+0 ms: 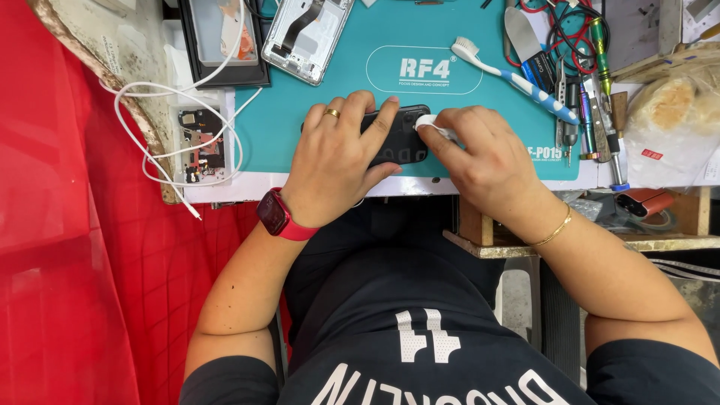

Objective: The person cleans the back of a black smartphone using a metal pick, a toothbrush, and a tissue. They repeatedly scrape and wipe the camera module area and the back surface, then set the tools aside.

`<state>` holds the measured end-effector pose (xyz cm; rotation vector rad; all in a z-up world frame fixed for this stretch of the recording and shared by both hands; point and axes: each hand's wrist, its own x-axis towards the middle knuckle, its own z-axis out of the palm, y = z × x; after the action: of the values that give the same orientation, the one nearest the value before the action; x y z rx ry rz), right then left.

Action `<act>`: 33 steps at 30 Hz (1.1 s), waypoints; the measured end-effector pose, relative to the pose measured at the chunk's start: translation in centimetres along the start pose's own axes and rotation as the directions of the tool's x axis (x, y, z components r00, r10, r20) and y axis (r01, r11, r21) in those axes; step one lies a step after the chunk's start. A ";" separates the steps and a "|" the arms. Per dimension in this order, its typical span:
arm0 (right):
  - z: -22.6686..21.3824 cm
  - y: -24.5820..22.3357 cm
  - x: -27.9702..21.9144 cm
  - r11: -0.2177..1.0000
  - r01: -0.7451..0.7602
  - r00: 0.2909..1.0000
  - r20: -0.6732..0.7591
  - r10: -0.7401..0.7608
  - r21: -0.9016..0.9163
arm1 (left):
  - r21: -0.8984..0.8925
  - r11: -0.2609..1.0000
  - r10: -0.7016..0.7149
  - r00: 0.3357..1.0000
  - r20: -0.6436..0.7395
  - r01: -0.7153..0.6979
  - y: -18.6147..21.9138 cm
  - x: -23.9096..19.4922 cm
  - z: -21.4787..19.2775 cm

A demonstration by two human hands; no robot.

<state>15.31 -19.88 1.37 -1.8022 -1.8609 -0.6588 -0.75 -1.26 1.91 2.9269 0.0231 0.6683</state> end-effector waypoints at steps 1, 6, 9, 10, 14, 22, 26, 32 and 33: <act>-0.2 0.0 0.1 1.000 0.016 1.000 0.008 -0.016 -0.005 | 0.008 1.000 0.004 1.000 -0.003 -0.004 0.0 0.0 0.1; -0.2 0.2 -0.3 1.000 -0.015 1.000 -0.007 0.015 0.013 | 0.055 0.998 0.015 1.000 -0.017 -0.014 0.1 -0.3 0.3; -0.2 -0.3 0.3 1.000 -0.002 1.000 -0.014 0.002 -0.019 | 0.080 0.997 0.017 1.000 -0.025 -0.015 0.3 -0.3 0.3; -0.3 -0.6 0.6 0.999 0.009 1.000 -0.012 -0.010 -0.048 | 0.091 0.996 0.016 0.999 -0.029 -0.013 0.3 -0.3 0.2; -0.5 -0.7 0.3 0.998 0.018 1.000 0.003 -0.018 -0.056 | 0.100 0.995 0.014 0.999 -0.037 -0.010 0.5 -0.3 0.0; -0.7 -1.1 0.8 0.998 0.013 1.000 0.002 -0.013 -0.055 | 0.127 0.992 0.008 0.999 -0.042 -0.003 0.7 -0.4 -0.1; -0.7 -1.0 0.2 1.000 0.014 1.000 0.025 -0.014 -0.024 | 0.126 0.992 0.007 0.999 -0.044 -0.001 0.7 -0.6 0.1; -0.6 -0.9 0.4 1.000 -0.006 1.000 -0.017 0.006 -0.022 | 0.128 0.992 0.014 0.999 -0.046 -0.008 0.8 -0.5 0.1; -0.6 -1.0 0.5 0.999 0.007 1.000 -0.009 -0.007 -0.036 | 0.120 0.993 0.009 0.999 -0.043 -0.004 0.8 -0.5 0.0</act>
<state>14.31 -19.88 2.17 -1.8127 -1.8615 -0.7059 -1.20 -2.04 1.77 3.0276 0.0597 0.7567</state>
